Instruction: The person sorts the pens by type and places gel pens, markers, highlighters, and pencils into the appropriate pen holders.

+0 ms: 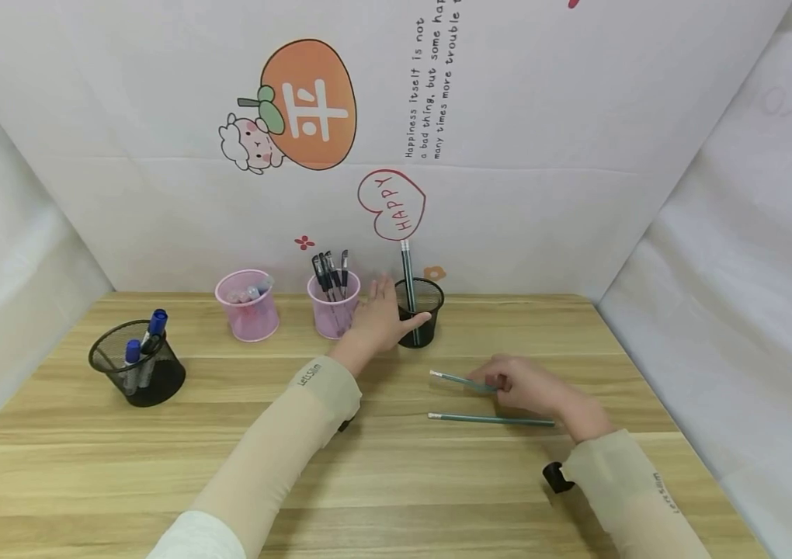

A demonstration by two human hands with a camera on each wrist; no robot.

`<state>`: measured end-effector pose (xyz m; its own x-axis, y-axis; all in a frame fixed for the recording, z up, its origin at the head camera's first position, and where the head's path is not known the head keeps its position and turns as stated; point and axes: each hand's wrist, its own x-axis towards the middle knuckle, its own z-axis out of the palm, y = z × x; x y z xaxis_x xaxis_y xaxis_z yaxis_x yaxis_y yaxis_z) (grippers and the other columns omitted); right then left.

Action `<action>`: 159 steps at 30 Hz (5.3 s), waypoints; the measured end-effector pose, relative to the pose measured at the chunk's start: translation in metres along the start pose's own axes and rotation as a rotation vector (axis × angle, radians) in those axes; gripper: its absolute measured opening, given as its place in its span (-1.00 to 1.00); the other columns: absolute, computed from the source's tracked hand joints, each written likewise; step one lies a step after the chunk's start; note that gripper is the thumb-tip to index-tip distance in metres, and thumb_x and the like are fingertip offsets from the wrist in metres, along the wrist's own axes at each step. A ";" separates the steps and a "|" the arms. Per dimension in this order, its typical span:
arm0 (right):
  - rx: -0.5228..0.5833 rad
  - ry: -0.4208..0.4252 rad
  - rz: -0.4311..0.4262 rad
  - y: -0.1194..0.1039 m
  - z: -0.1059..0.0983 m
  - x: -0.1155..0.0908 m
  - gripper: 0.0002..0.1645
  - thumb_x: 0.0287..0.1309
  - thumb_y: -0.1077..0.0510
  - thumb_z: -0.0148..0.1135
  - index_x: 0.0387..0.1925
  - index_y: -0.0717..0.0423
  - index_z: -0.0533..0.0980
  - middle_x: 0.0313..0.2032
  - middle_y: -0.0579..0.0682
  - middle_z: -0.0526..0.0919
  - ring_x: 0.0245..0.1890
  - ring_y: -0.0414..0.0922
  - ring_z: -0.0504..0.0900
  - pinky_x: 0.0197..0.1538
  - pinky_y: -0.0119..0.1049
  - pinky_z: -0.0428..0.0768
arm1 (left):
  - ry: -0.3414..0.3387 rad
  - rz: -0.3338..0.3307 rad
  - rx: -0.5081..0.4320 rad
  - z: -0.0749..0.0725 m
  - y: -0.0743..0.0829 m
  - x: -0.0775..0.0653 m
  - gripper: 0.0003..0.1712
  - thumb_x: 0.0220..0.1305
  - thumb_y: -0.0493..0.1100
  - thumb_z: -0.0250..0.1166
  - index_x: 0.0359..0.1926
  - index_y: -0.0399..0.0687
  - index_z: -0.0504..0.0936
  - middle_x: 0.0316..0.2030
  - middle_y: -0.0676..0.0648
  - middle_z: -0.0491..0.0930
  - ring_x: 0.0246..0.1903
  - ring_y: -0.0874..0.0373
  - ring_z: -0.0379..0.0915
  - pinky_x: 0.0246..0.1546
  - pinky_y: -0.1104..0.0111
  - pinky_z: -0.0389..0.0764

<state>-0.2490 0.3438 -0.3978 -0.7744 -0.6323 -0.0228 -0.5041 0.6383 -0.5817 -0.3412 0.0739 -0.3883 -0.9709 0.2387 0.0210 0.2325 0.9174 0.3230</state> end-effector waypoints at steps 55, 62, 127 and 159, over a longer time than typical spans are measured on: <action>0.728 0.875 -0.094 -0.039 -0.036 0.081 -0.39 0.26 0.55 0.16 0.28 0.10 0.57 -0.09 0.00 0.51 -0.06 -0.12 0.54 -0.11 -0.52 0.61 | 0.008 0.013 -0.013 0.004 -0.002 0.004 0.28 0.32 0.60 -0.03 0.63 -0.25 -0.17 0.62 -0.23 -0.24 0.59 -0.08 -0.29 0.52 -0.02 -0.02; 0.839 0.961 -0.113 -0.045 -0.035 0.100 -0.39 0.24 0.60 0.11 0.21 0.09 0.61 -0.15 -0.04 0.55 -0.16 -0.16 0.57 -0.17 -0.49 0.63 | 0.014 0.013 -0.024 0.005 -0.002 0.006 0.29 0.31 0.61 -0.03 0.63 -0.25 -0.17 0.63 -0.23 -0.23 0.59 -0.08 -0.29 0.52 -0.01 -0.03; 0.438 0.861 0.220 -0.044 -0.004 0.145 -0.62 0.42 0.29 0.18 0.19 0.36 0.56 0.11 0.25 0.66 0.05 0.08 0.62 -0.04 -0.47 0.55 | 0.020 0.020 -0.035 0.004 -0.003 0.005 0.27 0.32 0.59 -0.01 0.63 -0.25 -0.14 0.62 -0.24 -0.21 0.59 -0.08 -0.28 0.50 -0.07 0.04; 0.342 0.676 0.018 -0.075 -0.020 0.100 -0.63 0.49 0.22 0.17 0.19 0.35 0.56 0.11 0.24 0.65 -0.02 -0.25 0.59 0.09 -0.40 0.53 | 0.025 0.019 -0.023 0.005 -0.004 0.005 0.28 0.32 0.60 -0.02 0.63 -0.25 -0.14 0.62 -0.24 -0.21 0.59 -0.09 -0.25 0.50 -0.06 0.05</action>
<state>-0.2961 0.2417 -0.3400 -0.9028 -0.1461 0.4046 -0.4277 0.4047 -0.8083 -0.3462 0.0731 -0.3937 -0.9674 0.2479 0.0510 0.2501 0.9052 0.3435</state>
